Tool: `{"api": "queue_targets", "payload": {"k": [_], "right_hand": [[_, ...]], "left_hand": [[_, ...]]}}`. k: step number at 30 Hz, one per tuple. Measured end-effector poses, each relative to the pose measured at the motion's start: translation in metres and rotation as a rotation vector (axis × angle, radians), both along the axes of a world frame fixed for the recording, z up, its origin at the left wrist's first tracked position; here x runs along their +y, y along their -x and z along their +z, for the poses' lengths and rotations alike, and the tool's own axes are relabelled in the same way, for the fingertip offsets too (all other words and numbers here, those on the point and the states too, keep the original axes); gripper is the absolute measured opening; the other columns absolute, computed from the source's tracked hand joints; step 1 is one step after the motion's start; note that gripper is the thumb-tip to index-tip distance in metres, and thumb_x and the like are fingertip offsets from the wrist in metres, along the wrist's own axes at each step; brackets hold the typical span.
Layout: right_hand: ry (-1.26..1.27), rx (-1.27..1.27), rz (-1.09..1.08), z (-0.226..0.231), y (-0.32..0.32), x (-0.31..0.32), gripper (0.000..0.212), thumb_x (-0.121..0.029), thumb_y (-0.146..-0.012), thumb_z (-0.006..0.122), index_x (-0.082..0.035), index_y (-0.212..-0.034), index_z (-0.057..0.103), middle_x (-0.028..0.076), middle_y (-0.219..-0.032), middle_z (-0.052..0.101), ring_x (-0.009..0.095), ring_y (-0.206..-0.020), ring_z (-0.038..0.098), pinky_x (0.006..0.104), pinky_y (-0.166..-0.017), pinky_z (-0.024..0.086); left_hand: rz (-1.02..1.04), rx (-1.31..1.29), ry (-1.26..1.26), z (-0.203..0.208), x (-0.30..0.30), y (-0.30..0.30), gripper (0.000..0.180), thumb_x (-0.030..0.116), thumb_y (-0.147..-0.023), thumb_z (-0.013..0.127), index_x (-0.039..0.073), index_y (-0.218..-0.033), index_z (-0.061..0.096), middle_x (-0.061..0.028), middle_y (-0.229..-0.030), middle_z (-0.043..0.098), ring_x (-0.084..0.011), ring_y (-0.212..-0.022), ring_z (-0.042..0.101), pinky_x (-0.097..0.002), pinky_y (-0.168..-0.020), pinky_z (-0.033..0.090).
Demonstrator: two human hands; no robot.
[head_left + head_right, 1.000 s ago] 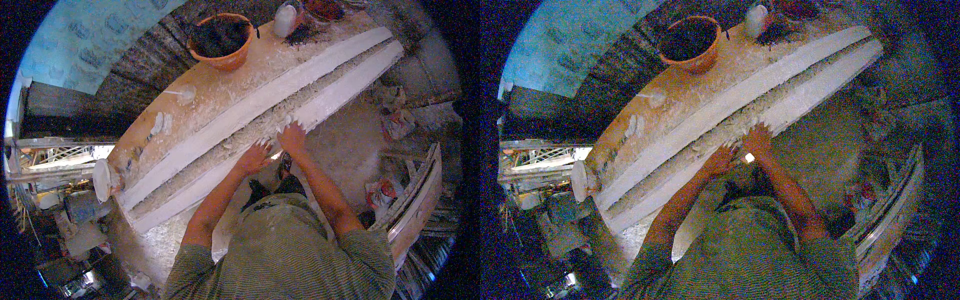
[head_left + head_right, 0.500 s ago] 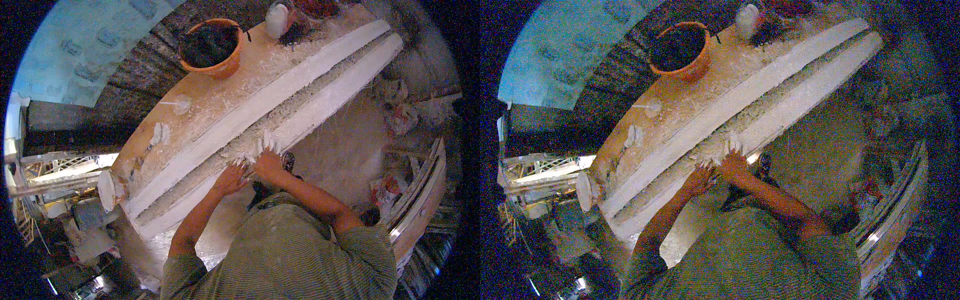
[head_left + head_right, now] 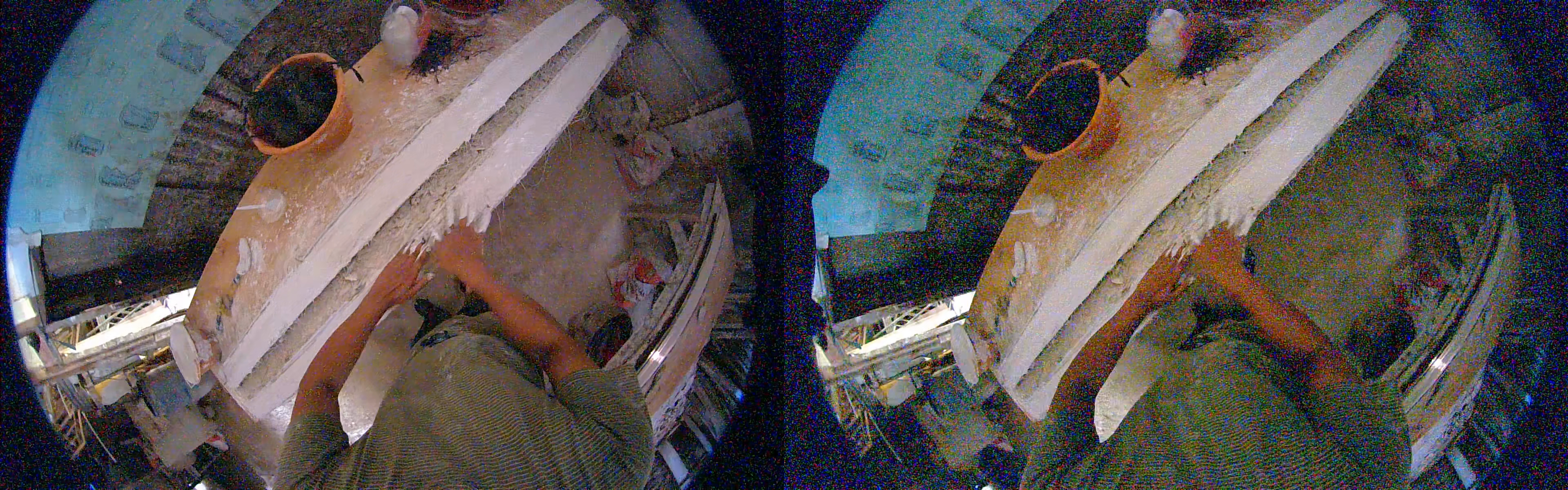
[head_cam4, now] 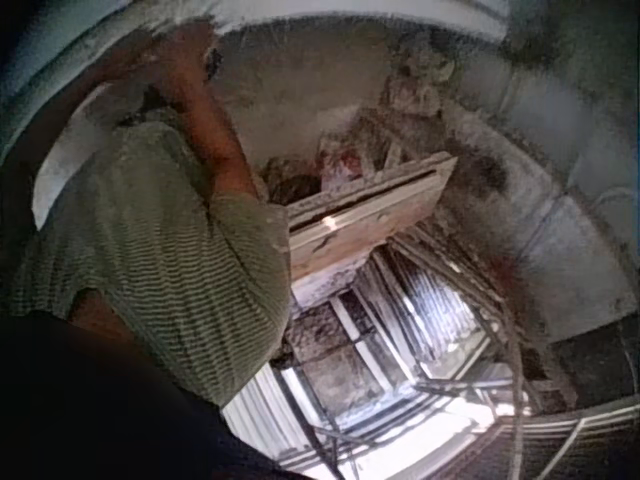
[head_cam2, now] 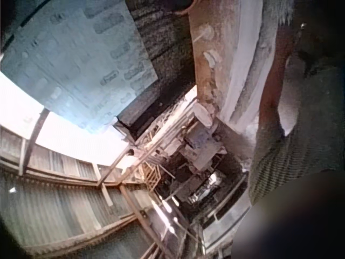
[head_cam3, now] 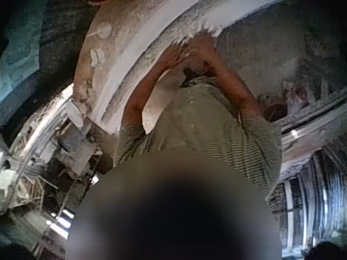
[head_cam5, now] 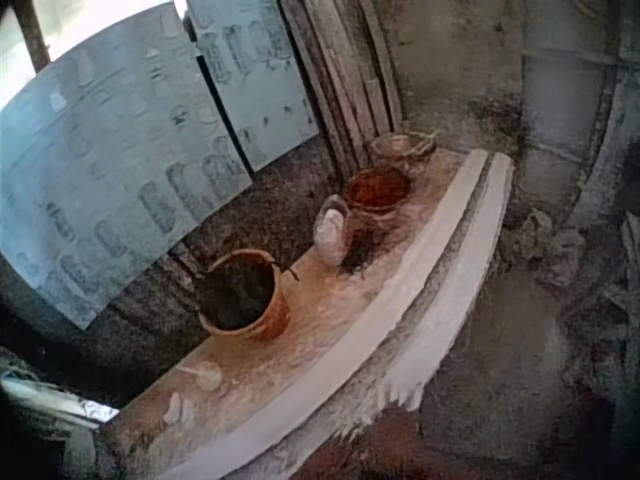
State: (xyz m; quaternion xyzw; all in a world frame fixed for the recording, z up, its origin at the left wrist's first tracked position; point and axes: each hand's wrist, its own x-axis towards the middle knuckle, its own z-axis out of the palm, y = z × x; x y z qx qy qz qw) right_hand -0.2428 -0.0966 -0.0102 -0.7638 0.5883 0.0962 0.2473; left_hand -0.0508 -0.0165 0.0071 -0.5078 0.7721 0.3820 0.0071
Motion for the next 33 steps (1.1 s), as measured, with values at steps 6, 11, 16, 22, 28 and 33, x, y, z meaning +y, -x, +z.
{"api": "queue_targets", "payload": {"k": [6, 11, 16, 22, 28, 33], "right_hand": [[0.043, 0.116, 0.508, -0.009, 0.029, -0.013, 0.052, -0.042, -0.097, 0.055, 0.001, -0.119, 0.074, 0.031, -0.136, 0.058, 0.049, -0.127, 0.055, 0.0617, -0.114, 0.037], [-0.060, -0.024, 0.243, 0.002, 0.002, 0.001, 0.050, -0.039, -0.097, 0.053, -0.001, -0.121, 0.073, 0.029, -0.135, 0.059, 0.050, -0.128, 0.054, 0.0667, -0.115, 0.033], [0.059, -0.070, 0.080, 0.000, 0.002, -0.019, 0.055, -0.041, -0.096, 0.054, 0.001, -0.129, 0.068, 0.032, -0.136, 0.058, 0.050, -0.131, 0.052, 0.0650, -0.113, 0.036], [-0.093, -0.012, -0.073, -0.015, 0.033, -0.067, 0.068, -0.050, -0.097, 0.051, 0.006, -0.134, 0.061, 0.034, -0.151, 0.043, 0.053, -0.140, 0.042, 0.0672, -0.115, 0.031], [0.234, 0.115, -0.210, -0.064, 0.111, -0.174, 0.049, -0.043, -0.096, 0.055, -0.002, -0.115, 0.075, 0.030, -0.130, 0.063, 0.048, -0.123, 0.059, 0.0620, -0.102, 0.047], [0.348, 0.156, -0.387, -0.039, 0.170, -0.237, 0.049, -0.041, -0.099, 0.053, 0.001, -0.117, 0.070, 0.030, -0.126, 0.064, 0.053, -0.113, 0.060, 0.0628, -0.099, 0.047]], "left_hand": [[-0.140, -0.141, 0.279, -0.014, -0.016, 0.012, 0.067, 0.046, -0.103, 0.048, -0.005, -0.146, 0.045, -0.0303, -0.157, 0.037, -0.0473, -0.141, 0.042, -0.0529, -0.123, 0.028], [-0.163, -0.190, 0.019, -0.015, -0.016, 0.008, 0.070, 0.049, -0.103, 0.048, -0.007, -0.144, 0.046, -0.0338, -0.151, 0.043, -0.0481, -0.140, 0.042, -0.0529, -0.122, 0.030], [-0.079, -0.094, 0.236, -0.016, -0.033, 0.029, 0.067, 0.047, -0.103, 0.047, -0.007, -0.143, 0.048, -0.0343, -0.147, 0.047, -0.0484, -0.139, 0.043, -0.0528, -0.121, 0.031], [-0.113, -0.042, 0.144, -0.001, -0.092, 0.070, 0.065, 0.045, -0.105, 0.045, -0.005, -0.145, 0.047, -0.0316, -0.150, 0.045, -0.0477, -0.141, 0.042, -0.0521, -0.124, 0.026], [-0.043, 0.072, 0.362, -0.006, -0.152, 0.126, 0.066, 0.046, -0.106, 0.042, -0.004, -0.149, 0.044, -0.0283, -0.157, 0.041, -0.0434, -0.147, 0.037, -0.0494, -0.127, 0.021], [-0.168, 0.061, 0.388, -0.039, -0.147, 0.127, 0.068, 0.048, -0.106, 0.041, -0.004, -0.151, 0.041, -0.0258, -0.161, 0.036, -0.0421, -0.150, 0.033, -0.0488, -0.128, 0.020]]}}
